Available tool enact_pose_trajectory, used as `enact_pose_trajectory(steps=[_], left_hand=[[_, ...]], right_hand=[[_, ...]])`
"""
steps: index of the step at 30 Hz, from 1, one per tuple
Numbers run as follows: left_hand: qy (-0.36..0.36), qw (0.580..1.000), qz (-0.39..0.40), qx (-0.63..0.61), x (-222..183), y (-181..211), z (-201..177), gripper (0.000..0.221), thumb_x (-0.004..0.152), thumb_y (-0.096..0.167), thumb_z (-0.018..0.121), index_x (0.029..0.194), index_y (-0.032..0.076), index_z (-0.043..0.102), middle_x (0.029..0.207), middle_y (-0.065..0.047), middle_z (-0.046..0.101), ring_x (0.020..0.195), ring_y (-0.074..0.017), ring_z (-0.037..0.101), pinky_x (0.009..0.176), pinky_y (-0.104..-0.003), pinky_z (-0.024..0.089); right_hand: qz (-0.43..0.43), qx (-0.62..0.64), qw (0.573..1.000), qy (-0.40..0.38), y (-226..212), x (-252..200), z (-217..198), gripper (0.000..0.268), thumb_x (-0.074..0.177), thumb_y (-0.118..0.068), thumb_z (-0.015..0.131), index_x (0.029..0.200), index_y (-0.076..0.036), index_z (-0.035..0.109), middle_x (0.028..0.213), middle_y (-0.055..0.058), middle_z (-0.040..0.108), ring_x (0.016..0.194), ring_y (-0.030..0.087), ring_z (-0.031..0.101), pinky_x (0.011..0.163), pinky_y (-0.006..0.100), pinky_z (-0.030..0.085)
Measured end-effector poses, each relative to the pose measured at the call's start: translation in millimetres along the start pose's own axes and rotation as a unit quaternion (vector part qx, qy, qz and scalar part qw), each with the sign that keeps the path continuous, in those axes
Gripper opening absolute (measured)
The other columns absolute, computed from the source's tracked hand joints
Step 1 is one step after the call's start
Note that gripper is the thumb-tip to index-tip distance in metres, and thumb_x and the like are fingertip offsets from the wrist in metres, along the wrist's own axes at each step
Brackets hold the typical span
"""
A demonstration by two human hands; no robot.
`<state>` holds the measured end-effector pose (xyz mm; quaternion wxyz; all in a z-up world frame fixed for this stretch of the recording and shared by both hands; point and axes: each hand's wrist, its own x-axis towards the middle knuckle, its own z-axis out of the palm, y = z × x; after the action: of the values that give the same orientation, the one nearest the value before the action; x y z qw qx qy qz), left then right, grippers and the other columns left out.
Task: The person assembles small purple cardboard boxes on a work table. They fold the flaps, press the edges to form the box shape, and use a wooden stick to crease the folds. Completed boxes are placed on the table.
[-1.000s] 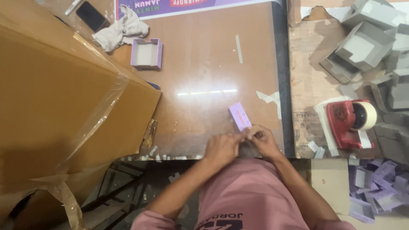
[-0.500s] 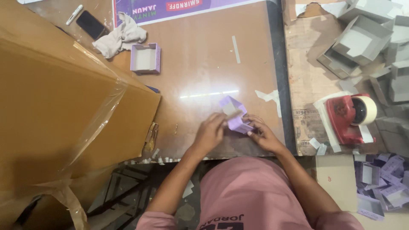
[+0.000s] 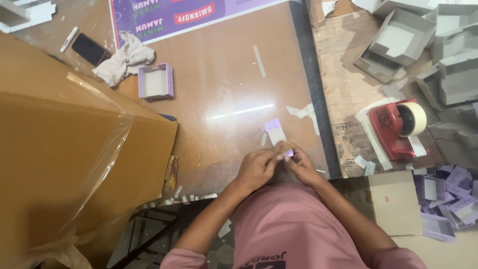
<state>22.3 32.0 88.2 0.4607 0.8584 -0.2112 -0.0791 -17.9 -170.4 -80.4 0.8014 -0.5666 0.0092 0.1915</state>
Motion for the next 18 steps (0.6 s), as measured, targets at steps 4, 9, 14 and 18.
enact_pose_trajectory(steps=[4, 9, 14, 18], left_hand=[[0.082, 0.994, -0.046, -0.064, -3.5, 3.1, -7.2, 0.044, 0.096, 0.012, 0.063, 0.141, 0.014, 0.062, 0.09, -0.014, 0.072, 0.074, -0.0297, 0.071, 0.071, -0.04, 0.057], [0.002, 0.998, -0.01, 0.065, -7.5, 3.5, -3.0, 0.056, 0.088, 0.006, 0.061, 0.142, 0.021, 0.063, 0.086, -0.014, 0.074, 0.074, -0.0332, 0.071, 0.07, -0.044, 0.056], [-0.04, 0.981, -0.069, 0.177, -7.0, 3.4, 13.3, 0.058, 0.09, 0.011, 0.062, 0.145, 0.031, 0.06, 0.078, -0.014, 0.071, 0.067, -0.034, 0.071, 0.06, -0.047, 0.055], [-0.019, 0.967, -0.058, 0.246, 3.6, 0.0, 18.3, 0.061, 0.088, 0.013, 0.064, 0.145, 0.032, 0.059, 0.076, -0.013, 0.07, 0.061, -0.0343, 0.069, 0.053, -0.048, 0.053]], right_hand=[[0.014, -0.014, 0.998, 0.064, -19.7, 1.9, 11.8, 0.034, 0.102, -0.016, 0.062, 0.133, -0.001, 0.06, 0.112, 0.007, 0.069, 0.102, 0.012, 0.063, 0.091, 0.028, 0.051], [-0.008, -0.019, 1.0, 0.009, -15.2, 5.8, 8.2, 0.022, 0.099, -0.009, 0.064, 0.12, -0.002, 0.063, 0.108, 0.004, 0.069, 0.099, 0.011, 0.065, 0.088, 0.028, 0.054], [-0.044, -0.009, 0.999, 0.006, 12.0, 7.1, -4.8, 0.011, 0.101, -0.008, 0.066, 0.109, -0.002, 0.067, 0.104, 0.004, 0.069, 0.098, 0.011, 0.064, 0.089, 0.028, 0.052], [-0.027, -0.024, 0.999, 0.03, 9.0, 9.2, -0.1, 0.016, 0.102, -0.011, 0.066, 0.113, 0.0, 0.068, 0.101, 0.003, 0.071, 0.093, 0.01, 0.062, 0.083, 0.027, 0.05]])
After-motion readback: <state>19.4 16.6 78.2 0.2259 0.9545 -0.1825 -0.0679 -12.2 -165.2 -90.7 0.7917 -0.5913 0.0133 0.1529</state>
